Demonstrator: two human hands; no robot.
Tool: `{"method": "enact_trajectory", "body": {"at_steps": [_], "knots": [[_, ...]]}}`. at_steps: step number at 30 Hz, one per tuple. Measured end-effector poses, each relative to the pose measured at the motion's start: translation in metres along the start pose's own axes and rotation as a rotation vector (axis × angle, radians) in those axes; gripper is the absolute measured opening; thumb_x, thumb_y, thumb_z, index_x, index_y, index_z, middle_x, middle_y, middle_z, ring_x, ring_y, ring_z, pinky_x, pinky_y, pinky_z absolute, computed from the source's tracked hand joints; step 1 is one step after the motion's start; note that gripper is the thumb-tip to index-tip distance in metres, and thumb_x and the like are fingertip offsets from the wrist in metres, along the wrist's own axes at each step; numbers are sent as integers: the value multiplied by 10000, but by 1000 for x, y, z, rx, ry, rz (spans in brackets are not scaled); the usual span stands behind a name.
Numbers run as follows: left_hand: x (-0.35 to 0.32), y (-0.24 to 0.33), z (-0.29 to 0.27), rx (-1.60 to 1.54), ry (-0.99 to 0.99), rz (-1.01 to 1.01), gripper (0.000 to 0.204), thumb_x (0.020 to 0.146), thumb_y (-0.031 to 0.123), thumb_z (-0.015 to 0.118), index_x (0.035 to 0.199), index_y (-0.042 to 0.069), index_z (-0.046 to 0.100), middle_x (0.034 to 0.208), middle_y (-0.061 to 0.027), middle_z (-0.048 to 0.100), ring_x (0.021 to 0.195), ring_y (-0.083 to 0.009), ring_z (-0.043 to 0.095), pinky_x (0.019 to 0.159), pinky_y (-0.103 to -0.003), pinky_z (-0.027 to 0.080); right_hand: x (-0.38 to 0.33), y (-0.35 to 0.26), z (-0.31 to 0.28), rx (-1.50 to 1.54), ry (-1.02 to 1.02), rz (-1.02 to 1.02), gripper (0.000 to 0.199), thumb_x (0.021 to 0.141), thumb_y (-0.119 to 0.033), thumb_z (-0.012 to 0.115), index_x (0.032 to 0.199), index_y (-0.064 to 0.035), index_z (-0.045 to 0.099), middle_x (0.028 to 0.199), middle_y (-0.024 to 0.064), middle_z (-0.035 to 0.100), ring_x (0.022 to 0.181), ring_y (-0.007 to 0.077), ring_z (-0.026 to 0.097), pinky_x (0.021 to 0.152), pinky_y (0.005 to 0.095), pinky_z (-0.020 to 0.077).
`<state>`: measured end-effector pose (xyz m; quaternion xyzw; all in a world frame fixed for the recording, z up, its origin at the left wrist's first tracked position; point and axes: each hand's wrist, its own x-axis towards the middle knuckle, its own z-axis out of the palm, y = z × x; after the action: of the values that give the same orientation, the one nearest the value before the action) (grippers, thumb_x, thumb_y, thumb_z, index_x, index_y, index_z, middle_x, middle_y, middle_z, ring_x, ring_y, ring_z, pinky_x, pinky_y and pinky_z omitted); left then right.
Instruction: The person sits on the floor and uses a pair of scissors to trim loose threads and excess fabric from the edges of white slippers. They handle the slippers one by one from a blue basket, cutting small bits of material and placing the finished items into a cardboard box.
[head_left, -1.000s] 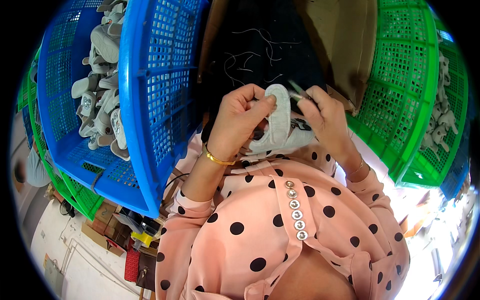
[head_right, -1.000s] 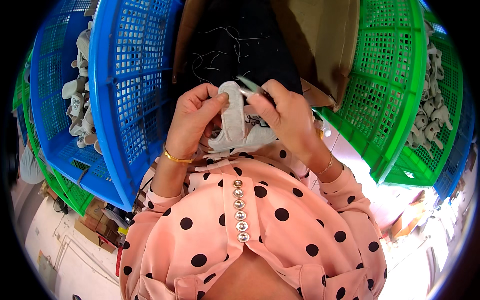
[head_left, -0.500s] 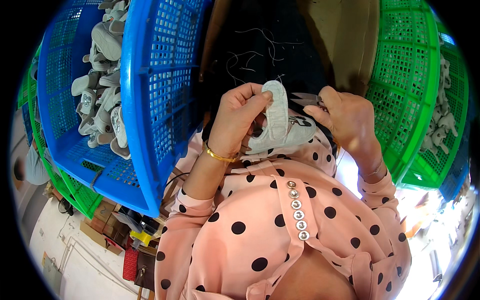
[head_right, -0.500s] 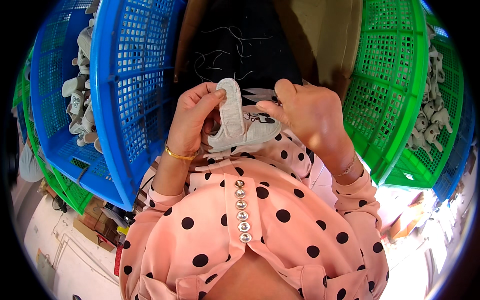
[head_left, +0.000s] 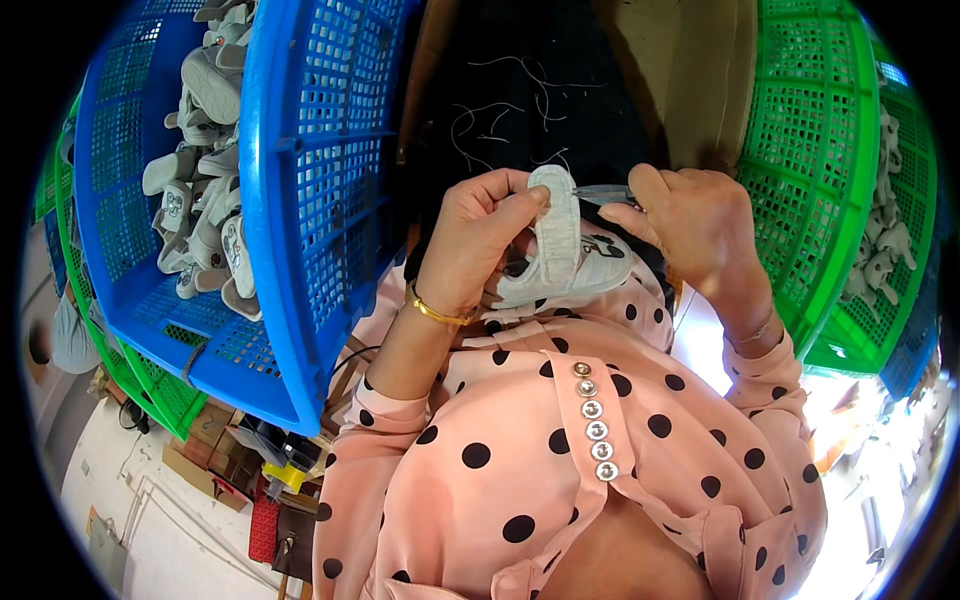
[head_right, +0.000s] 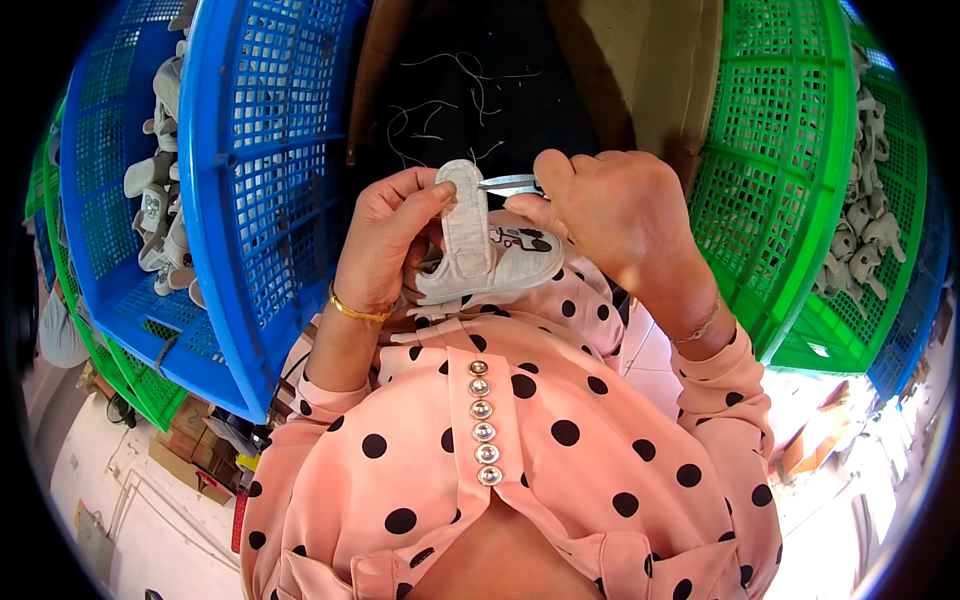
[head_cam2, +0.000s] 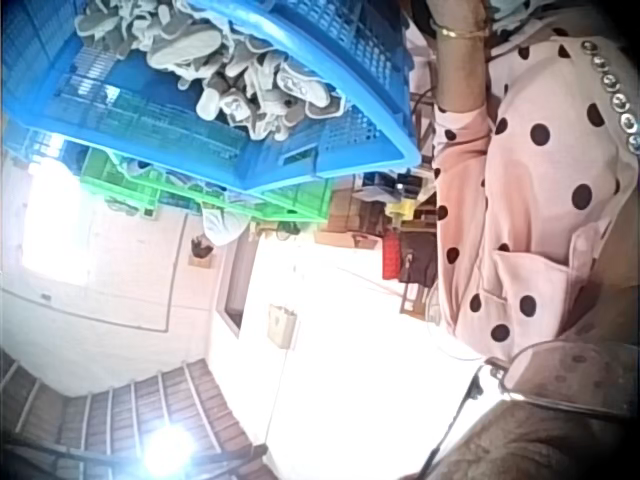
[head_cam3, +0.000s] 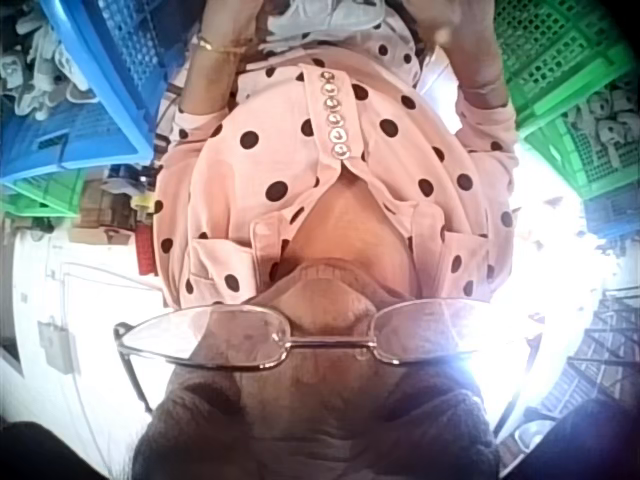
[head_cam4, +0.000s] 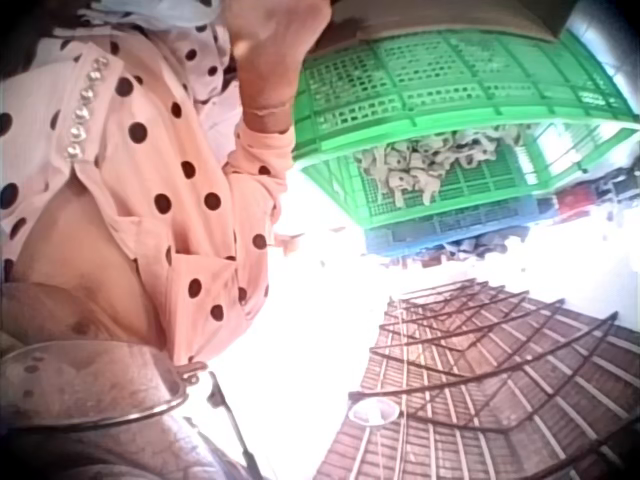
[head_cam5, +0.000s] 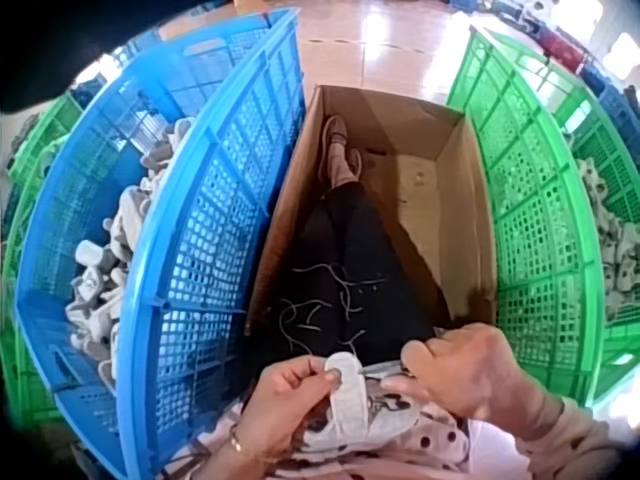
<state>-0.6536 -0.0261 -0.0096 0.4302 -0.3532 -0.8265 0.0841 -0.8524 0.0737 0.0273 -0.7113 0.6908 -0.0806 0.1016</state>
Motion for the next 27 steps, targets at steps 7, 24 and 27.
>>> {"method": "enact_trajectory", "body": {"at_steps": [7, 24, 27], "knots": [[2, -6, 2, -27, 11, 16, 143, 913, 140, 639, 977, 23, 690, 743, 6, 658, 538, -7, 551, 411, -119, 342, 1, 1, -3, 52, -51, -17, 351, 832, -358, 679, 701, -83, 504, 555, 90, 539, 530, 283, 577, 460, 367, 426], [0, 1, 3, 30, 24, 1, 156, 923, 136, 628, 985, 0, 673, 801, -15, 671, 631, -31, 584, 552, -162, 464, -4, 5, 3, 133, -44, 42, 401, 866, -406, 642, 705, -72, 491, 576, 105, 542, 543, 312, 565, 450, 393, 401], [0, 0, 3, 25, 22, 0, 157, 922, 136, 630, 987, 0, 671, 803, -17, 672, 629, -30, 584, 553, -161, 464, -2, 5, 3, 117, -74, 40, 394, 866, -405, 640, 711, -74, 493, 578, 97, 549, 549, 309, 572, 453, 389, 410]]}}
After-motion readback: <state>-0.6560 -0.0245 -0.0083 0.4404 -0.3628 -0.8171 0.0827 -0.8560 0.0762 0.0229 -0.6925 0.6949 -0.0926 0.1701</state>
